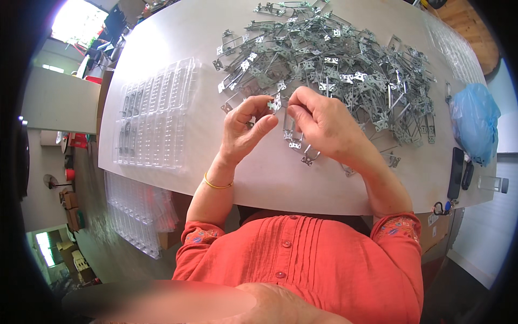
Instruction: The person assembles small metal brackets by hand, then places them into a plastic organizer tray.
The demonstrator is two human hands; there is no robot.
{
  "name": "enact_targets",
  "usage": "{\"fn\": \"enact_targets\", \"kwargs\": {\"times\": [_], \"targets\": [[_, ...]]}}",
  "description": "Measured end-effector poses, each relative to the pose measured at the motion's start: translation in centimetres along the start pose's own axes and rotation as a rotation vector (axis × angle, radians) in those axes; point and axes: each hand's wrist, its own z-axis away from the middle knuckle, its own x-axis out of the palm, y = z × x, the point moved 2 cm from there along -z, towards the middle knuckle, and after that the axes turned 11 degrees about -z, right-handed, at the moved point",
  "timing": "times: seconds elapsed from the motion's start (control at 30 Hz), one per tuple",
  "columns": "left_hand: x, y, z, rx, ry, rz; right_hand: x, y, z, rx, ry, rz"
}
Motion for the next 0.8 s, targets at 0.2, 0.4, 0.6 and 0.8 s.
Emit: {"fn": "enact_targets", "kwargs": {"times": [0.2, 0.4, 0.6, 0.8], "targets": [[0.3, 0.3, -0.3, 0.129, 0.096, -0.3, -0.7, -0.5, -0.2, -0.093, 0.111, 0.0], [1.0, 0.2, -0.5, 0.261, 0.128, -0.401, 0.6, -0.1, -0.1, -0.142, -0.005, -0.066], [0.8, 0.9, -0.7, 0.231, 0.142, -0.365, 0.2, 0.5, -0.3, -0.161, 0.081, -0.076], [-0.7, 0.7, -0.8, -0.015, 0.269, -0.004, -1.3, -0.2, -0.4, -0.175, 0.207, -0.096]]}}
